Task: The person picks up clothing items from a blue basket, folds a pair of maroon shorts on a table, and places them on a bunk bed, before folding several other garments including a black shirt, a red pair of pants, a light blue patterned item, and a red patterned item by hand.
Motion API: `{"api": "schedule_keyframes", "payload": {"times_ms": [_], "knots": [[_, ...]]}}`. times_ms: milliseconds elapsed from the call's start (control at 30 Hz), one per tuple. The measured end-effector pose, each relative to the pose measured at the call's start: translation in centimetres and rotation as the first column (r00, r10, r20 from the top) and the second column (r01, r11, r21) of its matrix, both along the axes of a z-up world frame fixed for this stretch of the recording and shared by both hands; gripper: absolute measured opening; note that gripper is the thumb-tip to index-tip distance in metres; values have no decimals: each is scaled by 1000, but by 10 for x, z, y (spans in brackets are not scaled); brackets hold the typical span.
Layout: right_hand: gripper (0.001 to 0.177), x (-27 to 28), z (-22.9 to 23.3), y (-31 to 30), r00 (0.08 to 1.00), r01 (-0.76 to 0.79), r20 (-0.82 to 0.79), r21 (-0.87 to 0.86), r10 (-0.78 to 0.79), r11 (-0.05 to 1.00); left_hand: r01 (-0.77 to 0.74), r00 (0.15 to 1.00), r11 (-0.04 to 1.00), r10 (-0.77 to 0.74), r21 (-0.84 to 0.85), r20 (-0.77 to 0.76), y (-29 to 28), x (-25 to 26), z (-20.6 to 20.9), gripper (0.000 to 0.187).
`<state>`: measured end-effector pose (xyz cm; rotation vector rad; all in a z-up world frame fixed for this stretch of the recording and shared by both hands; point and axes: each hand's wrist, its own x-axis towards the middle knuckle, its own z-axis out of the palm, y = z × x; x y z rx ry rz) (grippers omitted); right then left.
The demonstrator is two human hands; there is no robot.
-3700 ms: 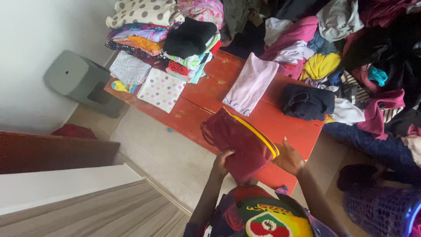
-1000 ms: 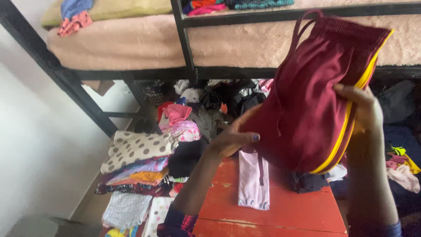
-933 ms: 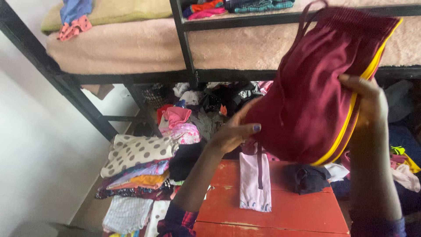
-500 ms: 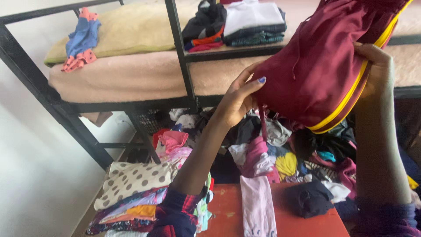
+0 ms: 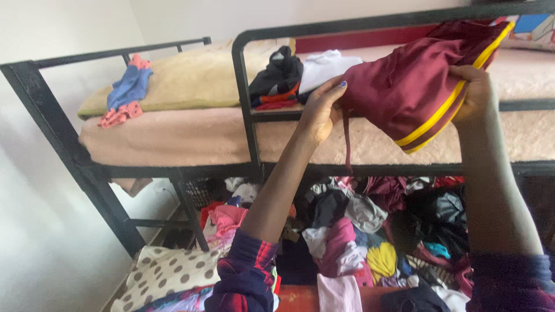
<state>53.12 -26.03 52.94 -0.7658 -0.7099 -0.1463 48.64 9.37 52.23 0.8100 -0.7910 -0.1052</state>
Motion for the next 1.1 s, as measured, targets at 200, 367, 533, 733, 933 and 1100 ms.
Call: {"api": "schedule_keyframes", "payload": {"times_ms": [200,367,533,733,933,1100], "knots": [[46,45,35,22,998,-47,39,52,45,998,-177,983,983,179,-48,36,3,55,18,33],[40,103,56,36,995,-88,51,46,86,995,-283,952,958,286,-43,109,17,97,32,30],[28,151,69,39,998,-37,50,31,36,999,-308,949,949,311,-64,51,30,120,40,27],[11,222,91,35,943,-237,226,-65,245,969,-325,943,938,331,-118,31,44,138,43,23],[29,208,116,60,938,-291,125,-229,325,929,-309,950,940,311,-146,-13,48,160,34,25],[28,193,155,104,988,-154,-25,-286,154,946,-281,957,931,291,-235,8,52,170,28,26]]}}
